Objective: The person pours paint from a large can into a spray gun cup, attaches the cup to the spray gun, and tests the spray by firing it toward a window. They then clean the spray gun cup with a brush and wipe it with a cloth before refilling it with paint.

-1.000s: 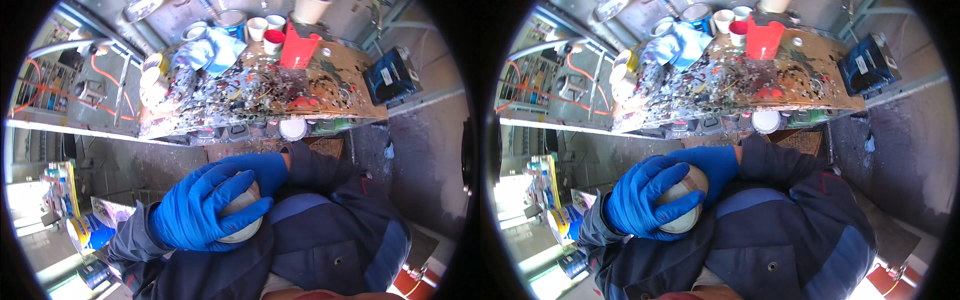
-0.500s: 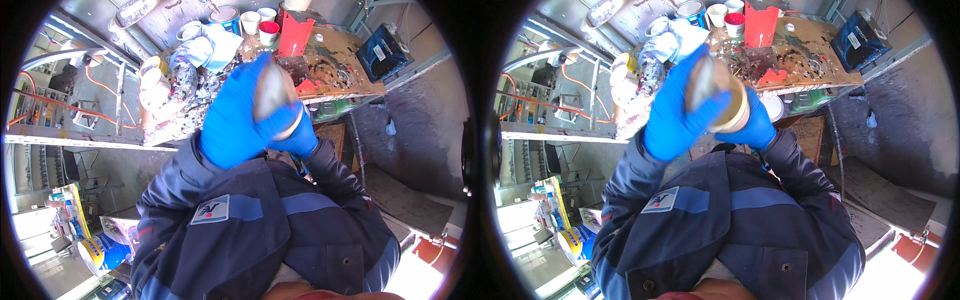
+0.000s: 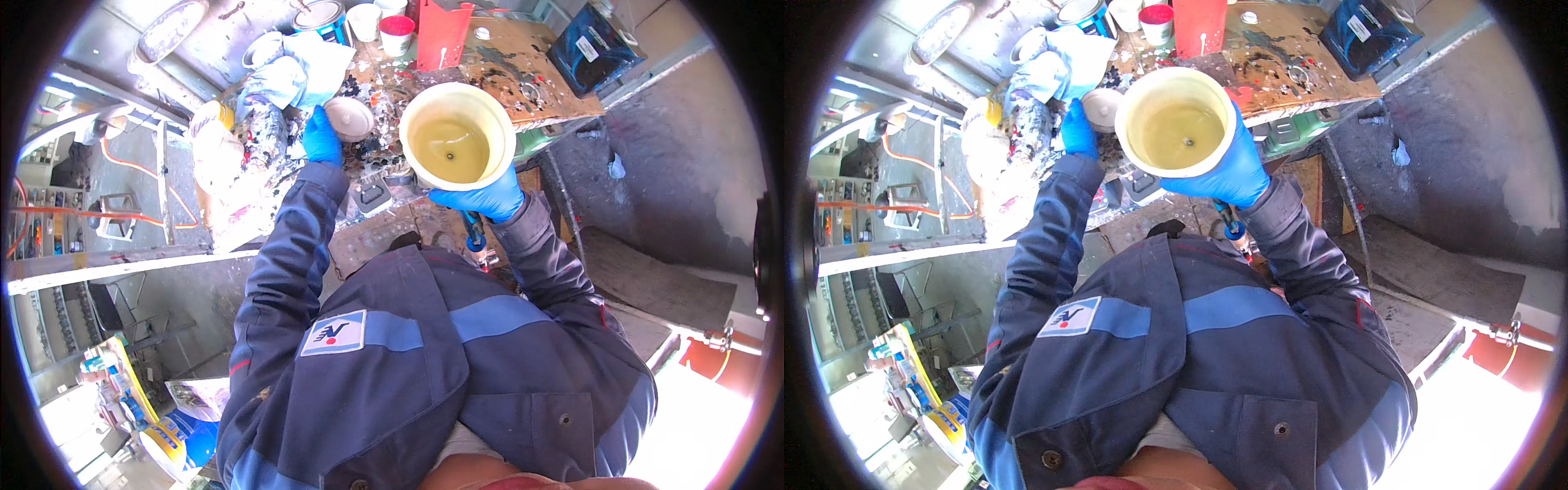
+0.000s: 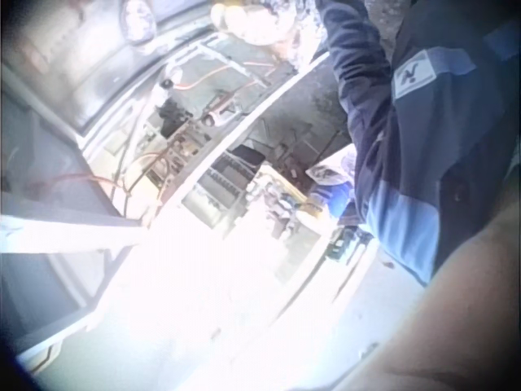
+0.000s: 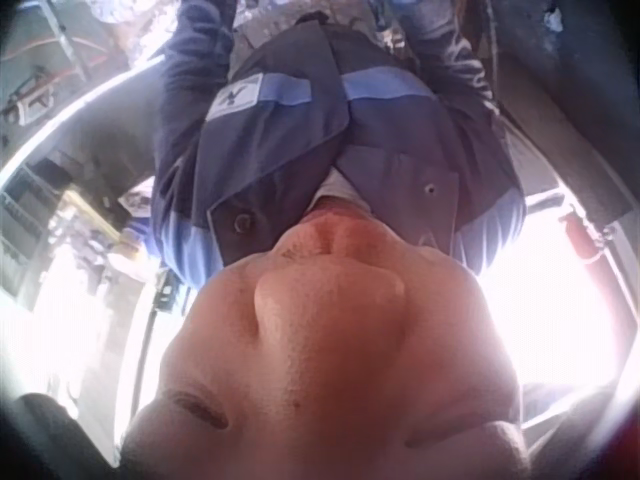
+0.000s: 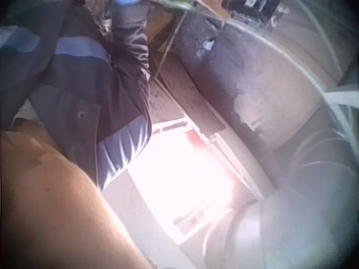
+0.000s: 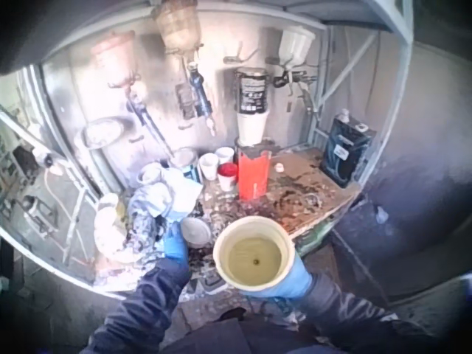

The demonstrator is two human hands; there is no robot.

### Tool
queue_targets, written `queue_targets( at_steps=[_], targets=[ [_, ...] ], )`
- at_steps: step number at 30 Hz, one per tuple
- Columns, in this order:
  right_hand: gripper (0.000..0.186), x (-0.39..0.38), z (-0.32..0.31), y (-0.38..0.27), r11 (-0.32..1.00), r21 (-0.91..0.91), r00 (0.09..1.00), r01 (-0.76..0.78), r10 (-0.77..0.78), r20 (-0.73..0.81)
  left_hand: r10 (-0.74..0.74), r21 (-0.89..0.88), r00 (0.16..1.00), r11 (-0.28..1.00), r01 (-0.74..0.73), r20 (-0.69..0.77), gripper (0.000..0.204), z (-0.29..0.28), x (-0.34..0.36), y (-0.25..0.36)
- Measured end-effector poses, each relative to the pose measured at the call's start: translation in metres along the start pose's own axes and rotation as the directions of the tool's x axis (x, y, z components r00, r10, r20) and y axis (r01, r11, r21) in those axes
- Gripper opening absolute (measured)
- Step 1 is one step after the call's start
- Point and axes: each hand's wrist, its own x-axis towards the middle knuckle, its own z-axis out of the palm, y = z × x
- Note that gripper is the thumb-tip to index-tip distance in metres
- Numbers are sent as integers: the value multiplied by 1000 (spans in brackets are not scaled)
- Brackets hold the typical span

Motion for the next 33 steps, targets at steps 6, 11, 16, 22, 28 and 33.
queue_targets(
  at_steps=[6,11,16,22,28,33],
  targets=[
    [91,-7,-9,10,994,-107,998,-38,43,51,424,289,890,885,-366,-170,45,-29,-20,12],
    [86,-9,-17,6,972,-212,993,-102,112,34,597,309,588,796,-521,-546,79,-107,-37,24],
    [81,-7,-14,-6,974,-209,992,-87,104,69,463,630,669,777,9,-581,121,-161,-2,40],
    [89,9,-4,-15,979,-204,991,-19,46,128,568,387,798,795,-467,-201,68,-172,-17,67],
    [104,31,-1,-23,888,-379,959,261,-195,204,582,181,781,763,-621,226,73,-142,-106,71],
    [102,48,-2,-44,712,-538,871,451,-218,441,561,116,682,726,-677,470,74,-131,-140,99]
  ],
)
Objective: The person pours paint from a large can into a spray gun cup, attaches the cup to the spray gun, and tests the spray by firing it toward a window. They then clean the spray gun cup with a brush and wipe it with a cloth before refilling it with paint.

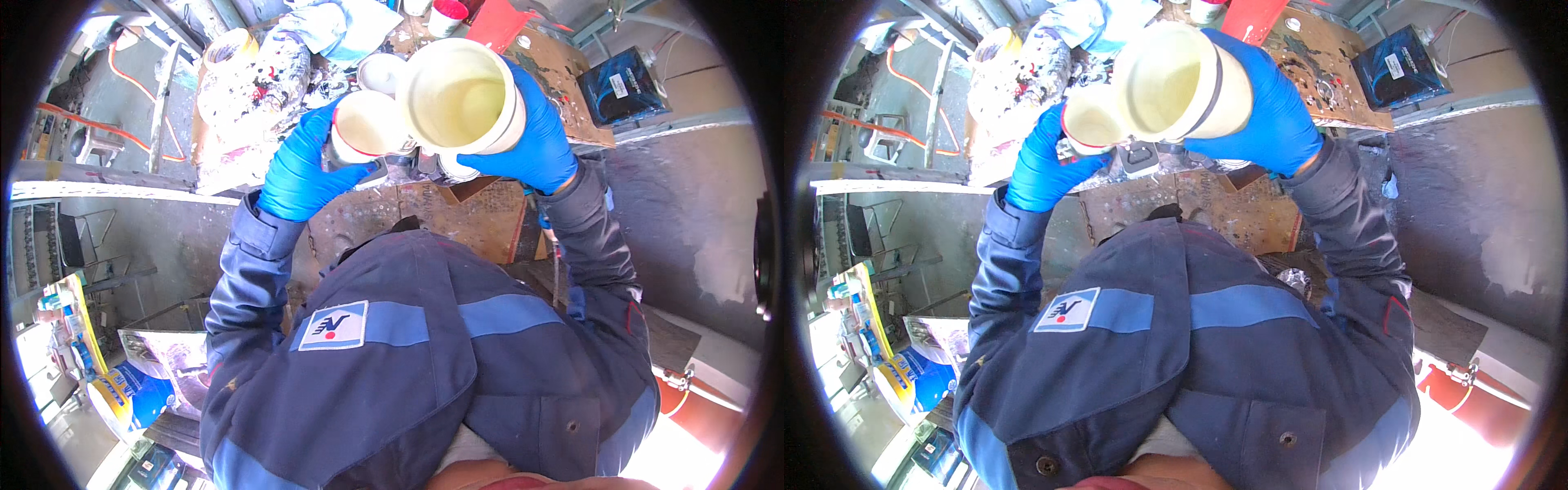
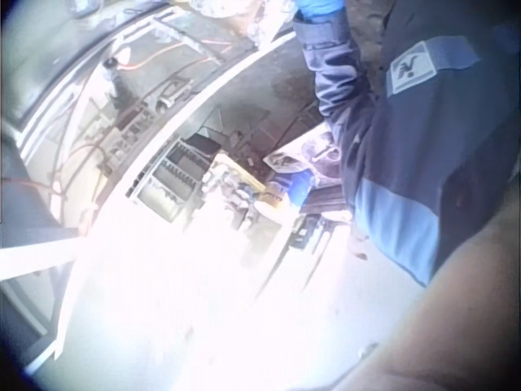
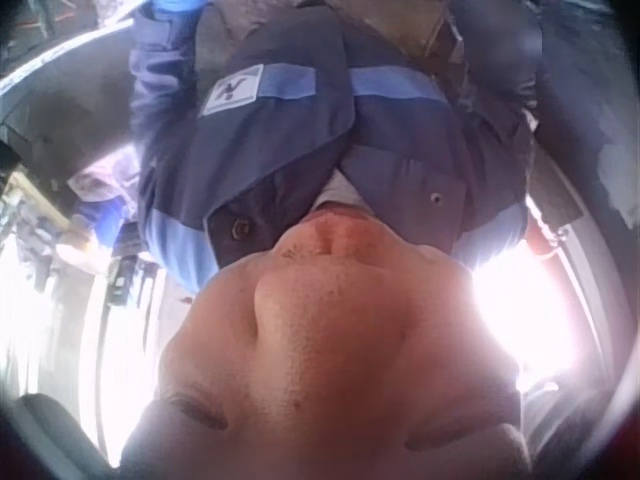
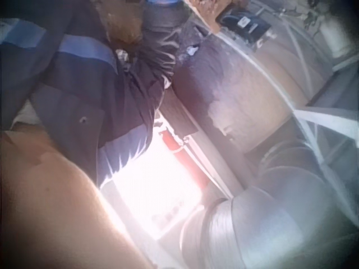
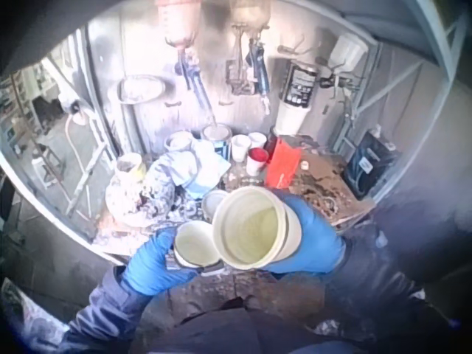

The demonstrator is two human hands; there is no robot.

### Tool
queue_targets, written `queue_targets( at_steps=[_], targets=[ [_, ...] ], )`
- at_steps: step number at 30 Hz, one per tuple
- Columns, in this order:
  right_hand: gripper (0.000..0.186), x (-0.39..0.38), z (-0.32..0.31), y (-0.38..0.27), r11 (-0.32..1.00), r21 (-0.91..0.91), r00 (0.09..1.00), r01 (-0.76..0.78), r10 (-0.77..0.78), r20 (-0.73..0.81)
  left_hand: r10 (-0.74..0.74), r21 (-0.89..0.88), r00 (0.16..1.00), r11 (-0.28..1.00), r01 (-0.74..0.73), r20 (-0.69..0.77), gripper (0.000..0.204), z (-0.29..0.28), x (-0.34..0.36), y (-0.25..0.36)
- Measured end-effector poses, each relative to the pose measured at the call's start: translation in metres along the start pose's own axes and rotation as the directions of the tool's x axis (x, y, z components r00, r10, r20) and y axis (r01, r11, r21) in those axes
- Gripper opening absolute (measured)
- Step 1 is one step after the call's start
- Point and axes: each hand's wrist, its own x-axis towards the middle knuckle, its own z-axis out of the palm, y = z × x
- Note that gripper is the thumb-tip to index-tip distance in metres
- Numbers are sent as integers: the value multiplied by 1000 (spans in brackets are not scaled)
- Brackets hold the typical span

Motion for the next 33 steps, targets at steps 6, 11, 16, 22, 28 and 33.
queue_targets(
  at_steps=[6,11,16,22,28,33],
  targets=[
    [97,22,-23,-13,992,-96,981,86,-67,181,6,-70,1000,998,-5,24,73,2,11,24],
    [95,35,-39,-30,987,-153,963,57,-13,271,-12,-76,1000,997,14,27,73,-4,9,26],
    [93,46,-44,-39,972,-213,950,96,-25,311,-9,-168,999,986,16,38,72,-7,7,23],
    [93,54,-44,-47,971,-216,934,99,-16,356,-34,-206,999,978,41,39,71,-7,4,19],
    [92,60,-46,-56,944,-296,921,144,-19,389,-10,-217,998,976,24,62,72,-13,0,14],
    [95,66,-47,-57,933,-288,910,214,-84,406,-14,-251,996,967,36,88,78,-15,-5,12]
  ],
)
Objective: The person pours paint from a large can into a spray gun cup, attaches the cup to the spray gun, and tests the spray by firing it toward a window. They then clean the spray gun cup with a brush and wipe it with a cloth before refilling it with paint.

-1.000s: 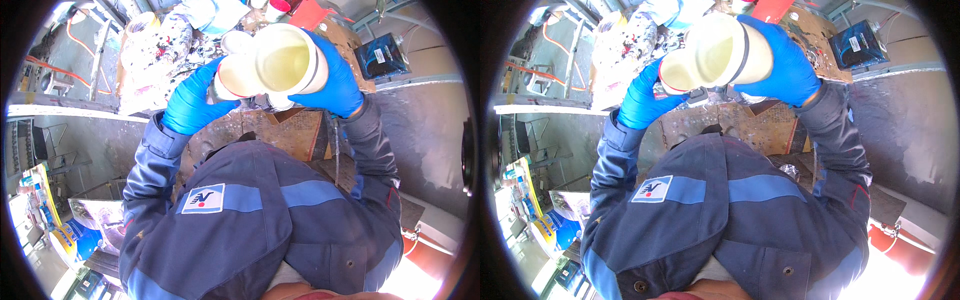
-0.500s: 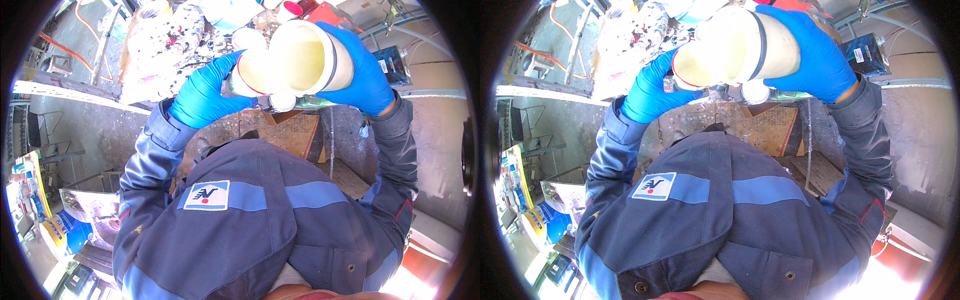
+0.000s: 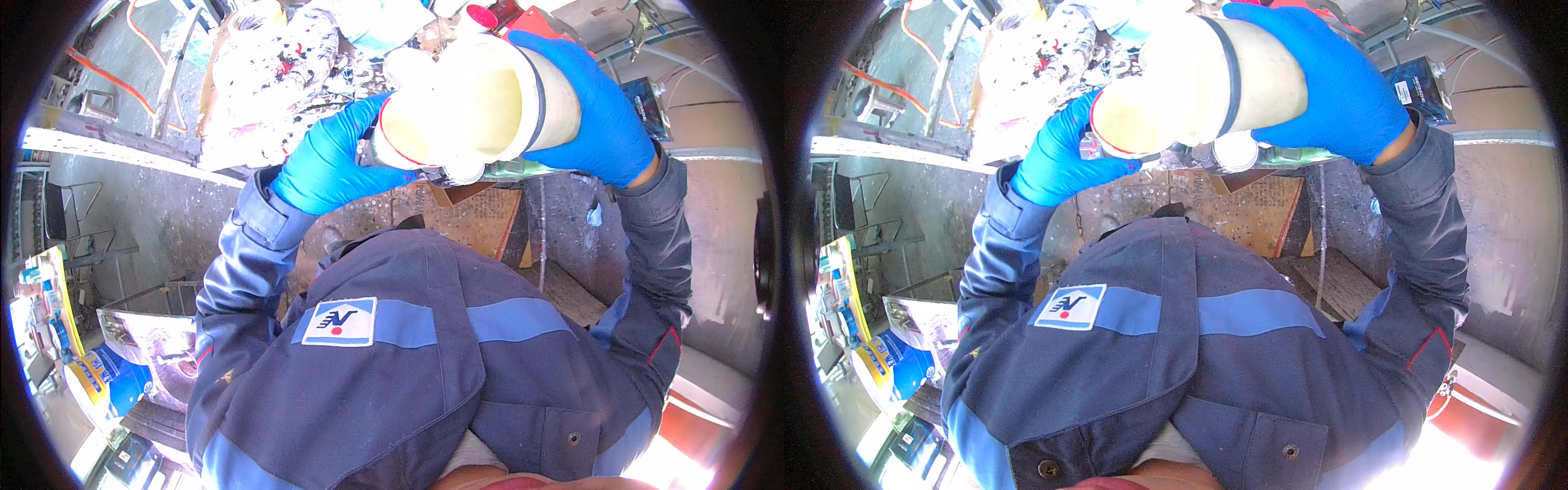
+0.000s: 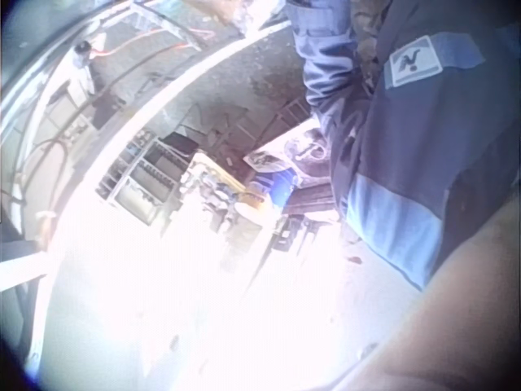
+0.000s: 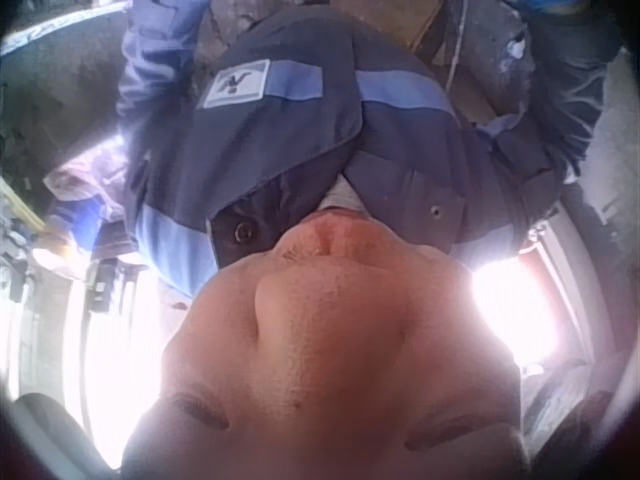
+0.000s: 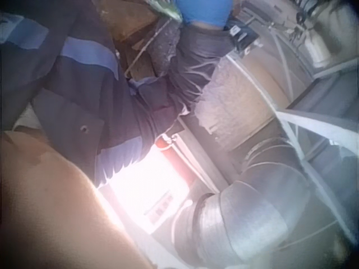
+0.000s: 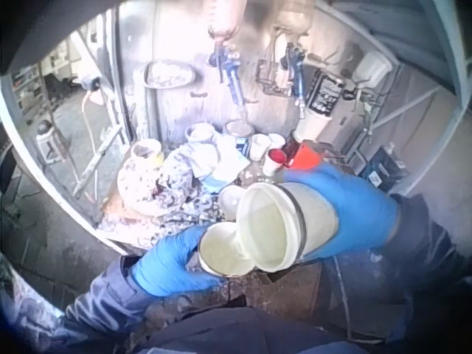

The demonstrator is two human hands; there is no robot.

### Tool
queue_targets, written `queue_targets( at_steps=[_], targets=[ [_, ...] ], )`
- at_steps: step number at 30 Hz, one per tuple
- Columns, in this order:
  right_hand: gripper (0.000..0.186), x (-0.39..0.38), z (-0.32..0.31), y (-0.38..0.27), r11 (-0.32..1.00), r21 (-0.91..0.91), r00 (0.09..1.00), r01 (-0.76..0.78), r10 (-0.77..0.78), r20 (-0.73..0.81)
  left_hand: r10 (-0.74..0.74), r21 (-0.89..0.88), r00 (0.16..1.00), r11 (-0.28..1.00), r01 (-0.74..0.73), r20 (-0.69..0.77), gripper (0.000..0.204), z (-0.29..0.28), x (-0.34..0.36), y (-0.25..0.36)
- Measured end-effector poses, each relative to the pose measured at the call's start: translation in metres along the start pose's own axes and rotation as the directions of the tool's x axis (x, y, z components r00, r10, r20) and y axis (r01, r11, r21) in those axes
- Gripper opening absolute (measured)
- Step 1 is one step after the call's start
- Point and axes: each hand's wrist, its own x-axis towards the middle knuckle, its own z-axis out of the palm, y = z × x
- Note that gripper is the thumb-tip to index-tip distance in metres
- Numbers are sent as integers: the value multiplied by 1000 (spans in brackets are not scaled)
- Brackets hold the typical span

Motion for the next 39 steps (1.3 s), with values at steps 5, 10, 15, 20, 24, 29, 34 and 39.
queue_targets(
  at_steps=[5,10,15,20,24,29,34,39],
  targets=[
    [95,3,-6,2,1000,-8,1000,14,-14,9,-9,-46,1000,999,10,12,81,-2,-4,2],
    [94,1,-10,5,999,-33,999,20,-19,26,-25,-24,1000,999,25,13,81,-2,-4,5],
    [94,4,-12,1,995,-94,999,39,-38,12,-7,-37,1000,999,7,9,81,0,-3,7],
    [87,9,-26,-15,989,-124,997,76,-72,35,-9,-78,1000,997,10,13,81,1,-3,9],
    [95,11,-35,-24,996,-92,995,17,-7,101,-25,-110,1000,994,27,16,82,2,-3,10],
    [96,15,-35,-24,982,-109,987,157,-152,49,12,-102,1000,995,-11,7,82,4,-3,10],
    [98,12,-39,-24,962,-223,987,160,-151,59,13,-91,1000,996,-12,10,81,6,-3,8],
    [97,11,-43,-31,950,-301,994,85,-60,92,-6,-135,1000,991,6,2,80,7,-3,9]
  ],
)
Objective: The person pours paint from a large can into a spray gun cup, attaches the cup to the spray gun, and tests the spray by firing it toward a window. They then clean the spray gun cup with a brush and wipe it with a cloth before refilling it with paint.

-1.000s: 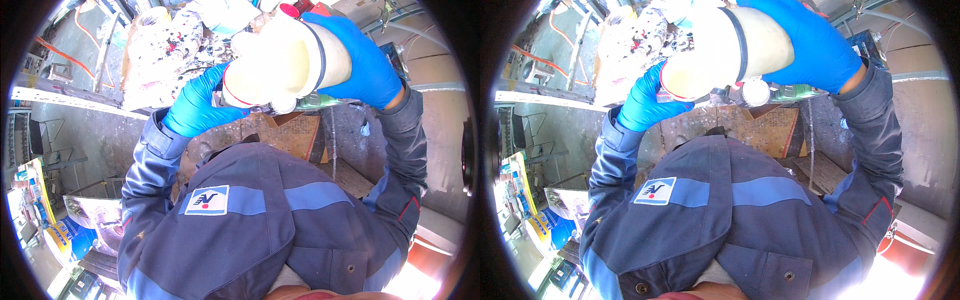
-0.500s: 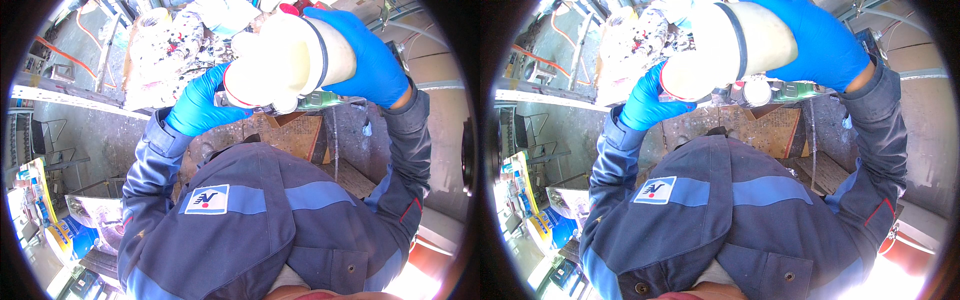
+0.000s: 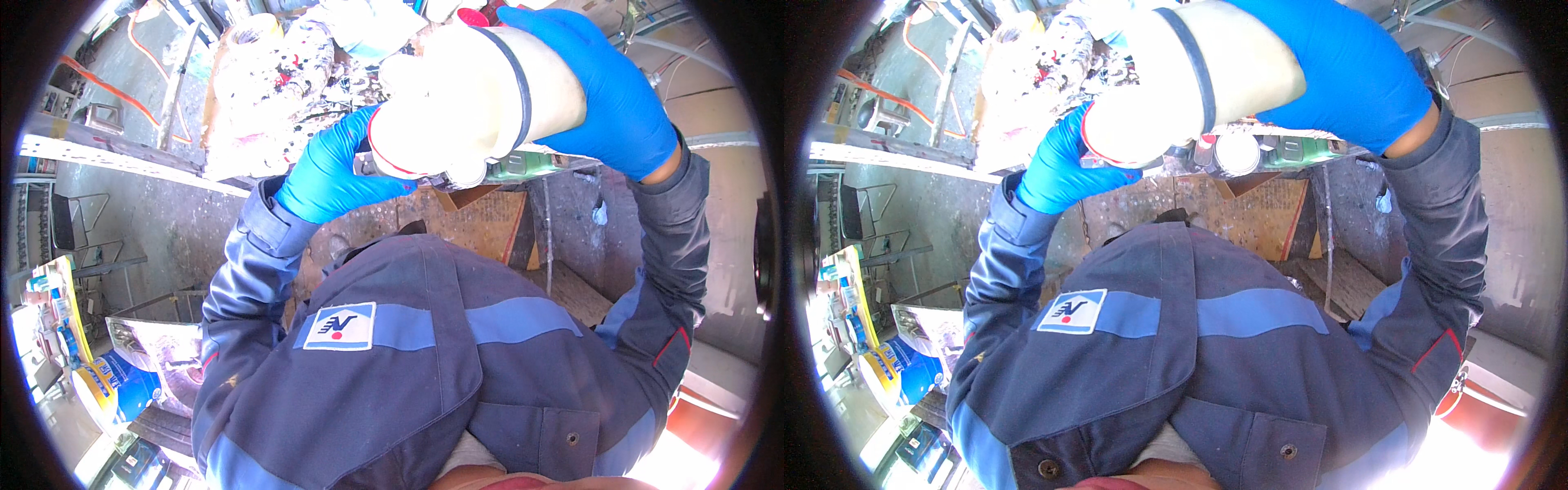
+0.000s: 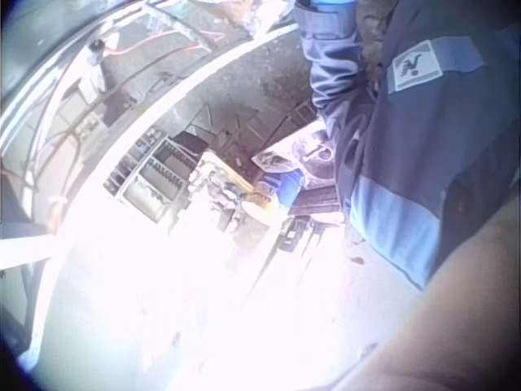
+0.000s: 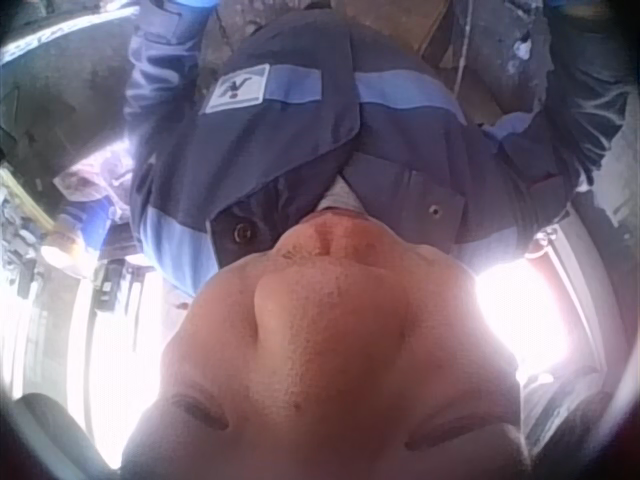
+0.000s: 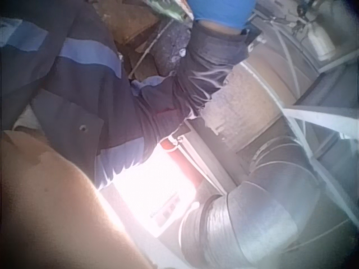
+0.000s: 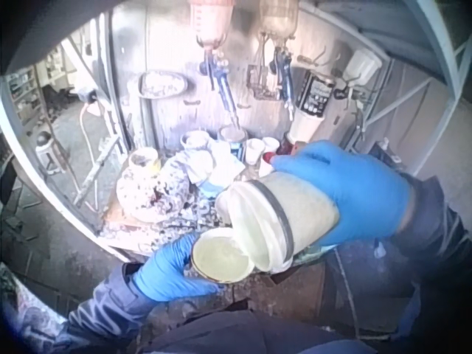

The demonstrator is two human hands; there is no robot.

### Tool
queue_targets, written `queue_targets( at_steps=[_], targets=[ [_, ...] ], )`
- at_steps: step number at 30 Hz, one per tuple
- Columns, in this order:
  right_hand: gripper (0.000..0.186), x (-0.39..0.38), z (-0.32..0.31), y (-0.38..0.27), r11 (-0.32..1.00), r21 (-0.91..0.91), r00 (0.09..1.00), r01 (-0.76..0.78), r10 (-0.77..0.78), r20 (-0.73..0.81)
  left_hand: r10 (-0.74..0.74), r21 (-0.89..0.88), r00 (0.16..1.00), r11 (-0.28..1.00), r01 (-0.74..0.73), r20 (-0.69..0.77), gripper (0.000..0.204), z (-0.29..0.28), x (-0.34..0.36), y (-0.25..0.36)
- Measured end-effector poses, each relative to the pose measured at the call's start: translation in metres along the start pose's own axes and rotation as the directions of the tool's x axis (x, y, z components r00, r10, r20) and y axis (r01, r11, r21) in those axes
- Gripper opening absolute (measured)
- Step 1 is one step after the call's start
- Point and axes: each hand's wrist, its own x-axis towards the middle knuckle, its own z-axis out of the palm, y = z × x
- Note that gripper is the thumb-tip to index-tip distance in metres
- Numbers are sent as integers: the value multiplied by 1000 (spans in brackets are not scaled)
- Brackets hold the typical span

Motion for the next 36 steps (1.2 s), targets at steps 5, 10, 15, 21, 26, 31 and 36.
queue_targets(
  at_steps=[5,10,15,21,26,31,36],
  targets=[
    [93,2,-4,-10,991,-115,998,-62,63,7,-1,34,1000,999,1,7,78,0,1,2],
    [88,3,-8,-17,968,-244,998,-63,63,-6,-22,-30,1000,999,22,18,76,2,4,1],
    [74,3,-8,-20,946,-324,1000,-6,-4,-28,-41,-82,999,996,44,31,76,4,4,-2],
    [55,7,-8,-25,870,-491,985,43,-120,-127,-46,-90,999,995,48,24,78,4,5,-6],
    [45,8,-13,-31,858,-510,969,58,-171,-177,-40,-38,999,998,40,7,80,5,5,-6],
    [32,22,-21,-40,984,-151,975,92,-120,-187,-52,-59,998,997,54,31,81,4,6,-7],
    [33,33,-22,-68,984,109,925,-138,167,-341,-104,-87,993,990,108,49,81,4,7,-8]
  ],
)
